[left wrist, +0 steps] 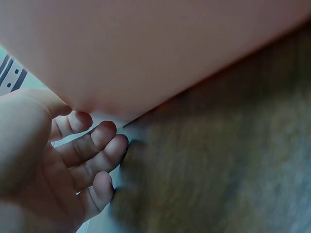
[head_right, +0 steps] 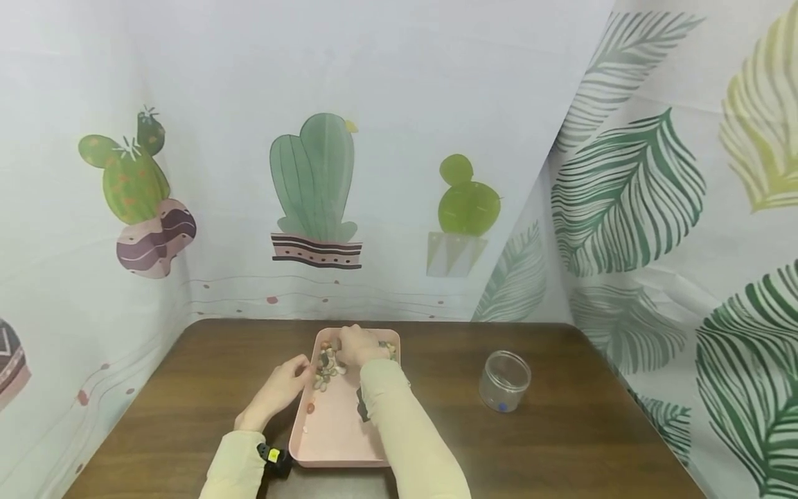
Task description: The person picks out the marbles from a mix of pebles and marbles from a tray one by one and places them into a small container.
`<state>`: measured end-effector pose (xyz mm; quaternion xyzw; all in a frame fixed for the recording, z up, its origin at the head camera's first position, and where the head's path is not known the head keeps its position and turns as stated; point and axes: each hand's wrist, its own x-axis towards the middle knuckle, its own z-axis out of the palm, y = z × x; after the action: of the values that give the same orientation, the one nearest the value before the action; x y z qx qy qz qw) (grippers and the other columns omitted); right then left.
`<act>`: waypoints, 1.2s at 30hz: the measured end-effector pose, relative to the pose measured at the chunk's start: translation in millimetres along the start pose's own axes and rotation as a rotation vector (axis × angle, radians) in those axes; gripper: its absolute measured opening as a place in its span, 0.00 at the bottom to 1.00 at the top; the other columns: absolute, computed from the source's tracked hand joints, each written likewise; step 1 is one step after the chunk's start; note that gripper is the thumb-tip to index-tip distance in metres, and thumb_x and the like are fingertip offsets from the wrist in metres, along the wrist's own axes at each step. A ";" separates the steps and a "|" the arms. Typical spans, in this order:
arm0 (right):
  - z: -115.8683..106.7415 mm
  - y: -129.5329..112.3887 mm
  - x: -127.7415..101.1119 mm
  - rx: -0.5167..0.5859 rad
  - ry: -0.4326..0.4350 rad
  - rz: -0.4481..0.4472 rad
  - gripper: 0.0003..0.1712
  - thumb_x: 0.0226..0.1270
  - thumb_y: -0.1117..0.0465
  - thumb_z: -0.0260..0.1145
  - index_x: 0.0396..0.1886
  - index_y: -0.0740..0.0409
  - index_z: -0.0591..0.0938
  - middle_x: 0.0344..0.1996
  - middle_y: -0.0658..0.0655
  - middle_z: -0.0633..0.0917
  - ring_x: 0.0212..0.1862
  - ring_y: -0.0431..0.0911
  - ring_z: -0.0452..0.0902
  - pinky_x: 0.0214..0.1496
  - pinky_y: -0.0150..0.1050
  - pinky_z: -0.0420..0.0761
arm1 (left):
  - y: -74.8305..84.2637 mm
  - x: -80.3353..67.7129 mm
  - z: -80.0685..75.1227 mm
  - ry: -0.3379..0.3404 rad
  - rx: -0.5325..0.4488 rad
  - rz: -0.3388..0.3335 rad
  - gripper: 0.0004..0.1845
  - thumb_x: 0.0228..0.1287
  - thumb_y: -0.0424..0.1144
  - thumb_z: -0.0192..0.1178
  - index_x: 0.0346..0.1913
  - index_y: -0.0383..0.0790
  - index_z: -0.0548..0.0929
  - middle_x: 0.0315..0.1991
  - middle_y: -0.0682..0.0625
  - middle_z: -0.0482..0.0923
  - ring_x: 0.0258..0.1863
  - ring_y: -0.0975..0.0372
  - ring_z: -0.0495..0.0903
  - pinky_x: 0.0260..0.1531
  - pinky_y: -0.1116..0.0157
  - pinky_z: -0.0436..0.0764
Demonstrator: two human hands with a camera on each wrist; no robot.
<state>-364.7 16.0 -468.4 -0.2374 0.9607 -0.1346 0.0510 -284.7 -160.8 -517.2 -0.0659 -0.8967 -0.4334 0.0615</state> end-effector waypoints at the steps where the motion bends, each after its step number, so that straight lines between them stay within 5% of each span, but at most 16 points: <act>1: -3.5 -0.3 -1.4 0.007 -0.006 -0.016 0.08 0.65 0.56 0.68 0.26 0.49 0.81 0.25 0.47 0.77 0.27 0.41 0.71 0.30 0.36 0.73 | -0.2 0.2 -0.2 0.000 -0.001 0.001 0.10 0.71 0.38 0.55 0.29 0.46 0.73 0.18 0.55 0.64 0.20 0.63 0.66 0.20 0.65 0.63; 10: -35.4 3.6 -21.0 0.048 0.016 -0.169 0.05 0.67 0.57 0.67 0.40 0.49 0.85 0.36 0.46 0.81 0.37 0.40 0.75 0.37 0.37 0.77 | -1.4 1.6 -0.5 -0.004 0.006 0.003 0.10 0.71 0.37 0.55 0.29 0.46 0.73 0.19 0.55 0.66 0.21 0.63 0.68 0.21 0.65 0.64; 17: -48.5 18.7 -44.8 0.099 0.138 -0.250 0.03 0.67 0.57 0.66 0.37 0.50 0.83 0.34 0.46 0.82 0.38 0.41 0.78 0.41 0.37 0.77 | -1.9 1.9 1.0 0.004 -0.003 -0.001 0.10 0.71 0.37 0.55 0.29 0.45 0.73 0.19 0.55 0.67 0.21 0.62 0.68 0.20 0.65 0.63; 36: -53.5 85.9 -110.8 0.196 0.393 -0.240 0.05 0.61 0.62 0.72 0.36 0.51 0.83 0.34 0.47 0.82 0.40 0.45 0.80 0.44 0.45 0.78 | -0.4 -0.6 0.2 -0.004 -0.003 -0.020 0.09 0.71 0.37 0.55 0.30 0.45 0.73 0.19 0.55 0.66 0.20 0.63 0.66 0.20 0.66 0.62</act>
<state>-313.6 153.8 -437.6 -0.3130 0.8995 -0.2759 -0.1301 -284.2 -160.9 -517.8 -0.0579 -0.8968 -0.4351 0.0555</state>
